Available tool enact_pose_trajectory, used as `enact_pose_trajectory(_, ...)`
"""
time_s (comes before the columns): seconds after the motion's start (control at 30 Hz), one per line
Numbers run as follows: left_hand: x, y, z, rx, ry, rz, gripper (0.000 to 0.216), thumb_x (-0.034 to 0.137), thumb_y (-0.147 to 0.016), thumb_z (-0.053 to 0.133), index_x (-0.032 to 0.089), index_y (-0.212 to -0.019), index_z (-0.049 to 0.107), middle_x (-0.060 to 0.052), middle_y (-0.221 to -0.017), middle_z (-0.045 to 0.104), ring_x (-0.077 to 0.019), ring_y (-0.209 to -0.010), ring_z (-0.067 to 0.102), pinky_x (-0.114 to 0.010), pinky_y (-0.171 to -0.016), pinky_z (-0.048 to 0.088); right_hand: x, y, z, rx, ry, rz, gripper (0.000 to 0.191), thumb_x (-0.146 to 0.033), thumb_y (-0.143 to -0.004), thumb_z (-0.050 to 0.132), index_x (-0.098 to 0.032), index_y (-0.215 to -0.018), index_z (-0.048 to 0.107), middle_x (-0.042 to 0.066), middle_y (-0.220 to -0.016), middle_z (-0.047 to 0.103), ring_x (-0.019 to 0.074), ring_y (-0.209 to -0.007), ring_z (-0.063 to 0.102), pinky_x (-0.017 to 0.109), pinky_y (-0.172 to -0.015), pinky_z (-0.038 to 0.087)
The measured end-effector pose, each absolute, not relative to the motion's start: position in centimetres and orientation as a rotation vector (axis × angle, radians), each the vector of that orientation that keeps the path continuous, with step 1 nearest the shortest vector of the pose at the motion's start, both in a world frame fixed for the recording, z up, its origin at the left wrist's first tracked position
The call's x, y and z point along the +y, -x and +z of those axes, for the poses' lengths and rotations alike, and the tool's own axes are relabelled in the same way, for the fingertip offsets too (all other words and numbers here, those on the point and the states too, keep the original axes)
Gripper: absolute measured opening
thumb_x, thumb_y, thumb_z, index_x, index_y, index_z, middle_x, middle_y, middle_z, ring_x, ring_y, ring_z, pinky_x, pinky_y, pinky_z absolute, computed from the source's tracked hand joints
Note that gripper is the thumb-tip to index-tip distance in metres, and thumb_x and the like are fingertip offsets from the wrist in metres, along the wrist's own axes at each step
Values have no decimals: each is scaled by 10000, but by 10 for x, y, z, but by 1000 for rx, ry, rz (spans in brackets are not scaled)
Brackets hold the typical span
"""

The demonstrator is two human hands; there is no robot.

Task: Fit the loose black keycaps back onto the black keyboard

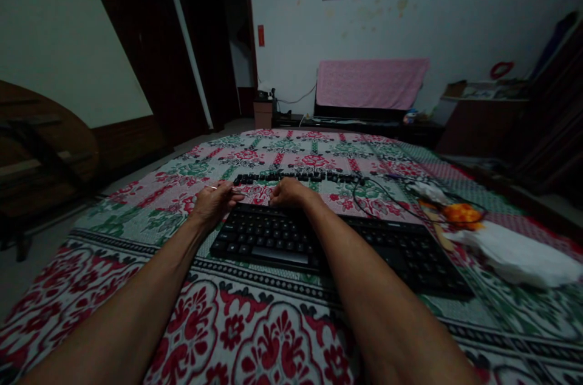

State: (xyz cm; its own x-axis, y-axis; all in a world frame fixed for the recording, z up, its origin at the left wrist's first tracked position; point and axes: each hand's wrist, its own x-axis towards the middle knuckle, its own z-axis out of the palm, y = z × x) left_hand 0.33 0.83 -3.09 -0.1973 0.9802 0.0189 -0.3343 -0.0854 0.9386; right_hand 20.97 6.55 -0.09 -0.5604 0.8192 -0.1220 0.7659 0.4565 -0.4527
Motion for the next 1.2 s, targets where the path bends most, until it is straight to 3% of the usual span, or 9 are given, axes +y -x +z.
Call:
enact_pose_trajectory(0.27,11,-3,-33,1049,-873,1554,237,268,-665,667,134,-778,508,-2,-576,609,-127,-535,642,-140,-405,452,64,-212,-1,-2550,1423,722,144,-280,-647,588,-157,-650,664,-62,-510,488,66,-534,435,167,-499,306)
enact_pose_trajectory(0.6,13,-2,-35,1069,-871,1539,252,285,-648,678,129,-754,511,1,-578,606,-125,-542,647,-134,-415,452,69,-213,-8,-2445,1504,839,200,-207,-597,617,-180,-773,706,-53,-658,626,77,-609,523,148,-533,358)
enact_pose_trajectory(1.0,13,-1,-37,1070,-886,1526,266,307,-645,682,127,-759,522,-2,-616,608,-120,-566,651,-126,-420,439,68,-210,-5,-2501,1491,656,223,-297,-696,512,-135,-634,653,-49,-485,431,65,-477,389,181,-464,289)
enact_pose_trajectory(1.2,13,-1,-37,1081,-898,1517,276,314,-638,691,133,-761,522,1,-611,608,-121,-562,651,-129,-419,439,74,-210,-8,-2498,1487,700,216,-298,-702,535,-135,-634,657,-47,-489,470,61,-480,399,170,-469,302)
